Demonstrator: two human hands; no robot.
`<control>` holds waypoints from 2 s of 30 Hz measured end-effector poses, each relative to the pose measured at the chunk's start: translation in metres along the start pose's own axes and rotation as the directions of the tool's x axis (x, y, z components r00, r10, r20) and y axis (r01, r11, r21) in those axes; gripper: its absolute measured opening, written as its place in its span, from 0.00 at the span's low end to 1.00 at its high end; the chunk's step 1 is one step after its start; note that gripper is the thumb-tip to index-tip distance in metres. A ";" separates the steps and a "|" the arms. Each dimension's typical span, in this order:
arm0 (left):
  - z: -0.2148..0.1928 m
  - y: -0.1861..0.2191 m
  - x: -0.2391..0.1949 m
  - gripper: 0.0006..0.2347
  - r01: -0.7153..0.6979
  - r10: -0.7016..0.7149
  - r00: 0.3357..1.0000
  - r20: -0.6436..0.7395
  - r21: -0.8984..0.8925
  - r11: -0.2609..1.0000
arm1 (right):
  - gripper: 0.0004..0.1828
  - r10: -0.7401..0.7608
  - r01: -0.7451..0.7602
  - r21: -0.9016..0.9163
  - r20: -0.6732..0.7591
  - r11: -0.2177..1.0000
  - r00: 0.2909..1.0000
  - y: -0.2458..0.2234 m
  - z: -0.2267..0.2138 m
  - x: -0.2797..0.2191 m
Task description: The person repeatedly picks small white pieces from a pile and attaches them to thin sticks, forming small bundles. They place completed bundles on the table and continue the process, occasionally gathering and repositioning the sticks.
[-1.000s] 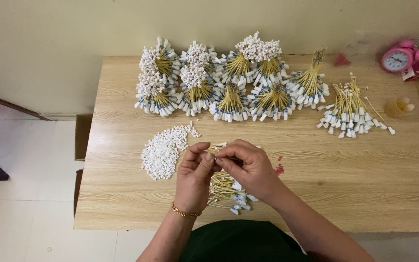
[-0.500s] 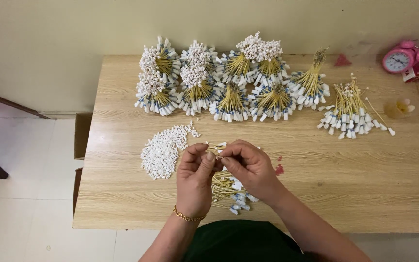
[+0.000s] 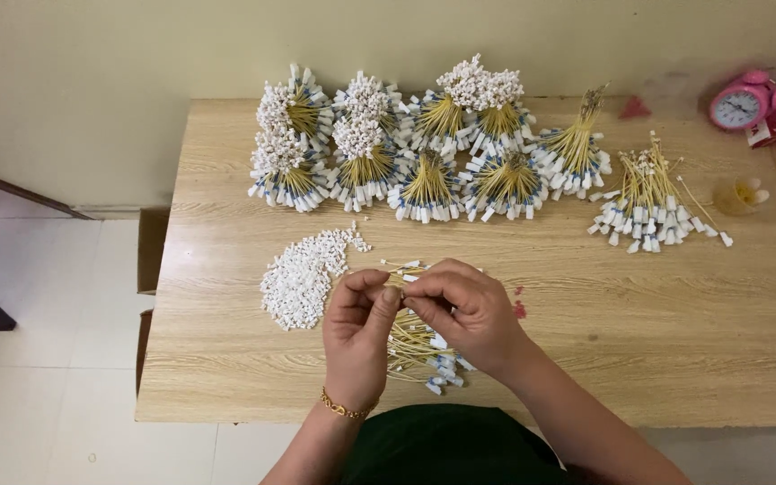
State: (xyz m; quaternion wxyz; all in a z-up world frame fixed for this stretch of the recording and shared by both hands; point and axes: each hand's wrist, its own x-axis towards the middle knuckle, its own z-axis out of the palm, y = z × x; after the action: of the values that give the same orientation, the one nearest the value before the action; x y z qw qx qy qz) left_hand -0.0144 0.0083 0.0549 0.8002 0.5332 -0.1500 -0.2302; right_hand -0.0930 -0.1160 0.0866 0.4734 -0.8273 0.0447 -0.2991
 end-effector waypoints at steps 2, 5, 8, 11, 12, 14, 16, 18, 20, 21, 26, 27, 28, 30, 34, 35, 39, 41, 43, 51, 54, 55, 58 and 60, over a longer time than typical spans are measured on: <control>0.000 0.004 -0.002 0.06 -0.015 0.015 1.000 0.016 0.012 1.000 | 0.05 0.019 -0.020 0.020 0.006 1.000 1.000 -0.002 -0.002 -0.001; -0.003 -0.001 -0.004 0.06 -0.033 0.031 0.998 0.054 0.031 0.999 | 0.05 0.026 -0.027 0.030 0.030 0.999 0.999 0.000 -0.003 -0.002; -0.003 -0.004 -0.005 0.05 -0.019 0.016 0.998 0.067 0.044 0.999 | 0.04 0.067 -0.071 0.074 0.049 0.995 0.997 0.001 -0.003 -0.003; -0.007 -0.009 0.000 0.05 0.015 -0.020 0.997 0.079 0.066 0.998 | 0.05 0.128 -0.136 0.131 0.068 0.982 0.989 0.009 -0.001 -0.005; -0.010 -0.010 0.003 0.07 0.034 -0.042 0.994 0.101 0.081 0.996 | 0.05 0.136 -0.145 0.132 0.079 0.981 0.988 0.013 0.001 -0.006; -0.021 -0.021 0.000 0.08 0.080 -0.082 0.992 0.097 0.023 0.997 | 0.06 0.294 -0.329 0.278 0.162 0.902 0.942 0.024 0.007 -0.016; -0.031 -0.034 -0.005 0.09 0.131 -0.127 0.987 0.098 -0.036 0.991 | 0.08 0.430 -0.502 0.398 0.262 0.768 0.864 0.038 0.018 -0.029; -0.043 -0.049 -0.013 0.11 0.166 -0.162 0.983 0.082 -0.049 0.985 | 0.07 0.523 -0.583 0.410 0.259 0.702 0.812 0.054 0.035 -0.046; -0.055 -0.060 -0.023 0.11 0.175 -0.175 0.982 0.077 0.012 0.985 | 0.07 0.555 -0.602 0.414 0.243 0.682 0.796 0.061 0.047 -0.062; -0.062 -0.065 -0.028 0.11 0.173 -0.177 0.982 0.066 0.072 0.982 | 0.06 0.577 -0.617 0.418 0.233 0.667 0.782 0.064 0.054 -0.070; -0.074 -0.089 -0.045 0.08 0.173 -0.187 0.982 0.019 0.303 0.937 | 0.04 0.531 -0.583 0.324 0.240 0.745 0.813 0.076 0.065 -0.081; -0.077 -0.094 -0.046 0.09 0.156 -0.173 0.985 0.014 0.374 0.914 | 0.04 0.521 -0.569 0.218 0.243 0.793 0.818 0.076 0.065 -0.078; -0.085 -0.100 -0.039 0.09 0.153 -0.171 0.985 0.014 0.373 0.915 | 0.04 0.519 -0.567 0.218 0.242 0.794 0.820 0.090 0.072 -0.086; -0.100 -0.113 -0.025 0.11 0.269 -0.420 0.904 0.077 0.659 0.702 | 0.02 0.368 -0.359 -0.084 0.279 0.930 0.887 0.118 0.083 -0.102; -0.114 -0.120 0.015 0.12 0.257 -0.623 0.780 0.060 0.877 0.407 | 0.08 0.537 -0.539 -0.081 0.292 0.838 0.791 0.119 0.082 -0.107; -0.112 -0.117 0.028 0.11 0.123 -0.619 0.784 0.046 0.966 0.227 | 0.09 0.516 -0.516 -0.091 0.314 0.852 0.797 0.118 0.083 -0.107; -0.116 -0.156 0.087 0.11 -0.188 -0.416 0.895 0.163 0.982 -0.019 | 0.10 0.438 -0.428 -0.095 0.248 0.899 0.864 0.111 0.078 -0.109; -0.102 -0.166 0.101 0.10 -0.272 -0.368 0.897 0.246 0.962 -0.019 | 0.13 0.514 -0.518 -0.026 0.184 0.855 0.838 0.136 0.061 -0.123; -0.090 -0.177 0.111 0.09 -0.353 -0.325 0.887 0.328 0.936 -0.019 | 0.15 0.593 -0.601 0.048 0.123 0.798 0.796 0.163 0.036 -0.142; -0.098 -0.223 0.124 0.05 -0.450 -0.323 0.864 0.387 0.881 -0.148 | 0.10 0.738 -0.854 -0.352 -0.440 0.383 0.512 0.240 -0.067 -0.212; -0.098 -0.213 0.120 0.04 -0.367 -0.273 0.898 0.346 0.930 -0.030 | 0.12 0.812 -0.877 -0.334 -0.363 0.344 0.457 0.218 -0.069 -0.171; -0.092 -0.202 0.116 0.04 -0.369 -0.273 0.897 0.348 0.929 -0.028 | 0.12 0.811 -0.878 -0.335 -0.366 0.343 0.456 0.205 -0.068 -0.156; -0.073 -0.163 0.103 0.05 -0.251 -0.218 0.936 0.278 0.958 0.140 | 0.19 0.844 -0.881 -0.363 -0.328 0.303 0.425 0.196 -0.069 -0.132; -0.061 -0.133 0.094 0.06 -0.086 -0.232 0.956 0.181 0.926 0.367 | 0.16 0.851 -0.909 -0.346 -0.383 0.230 0.361 0.229 -0.073 -0.143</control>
State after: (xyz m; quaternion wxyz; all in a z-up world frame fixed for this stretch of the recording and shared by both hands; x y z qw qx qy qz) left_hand 0.0674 -0.0372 -0.0922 0.3213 0.8570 -0.3409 -0.2147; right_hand -0.2015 -0.2454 -0.1360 0.3192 -0.7291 0.6054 -0.0024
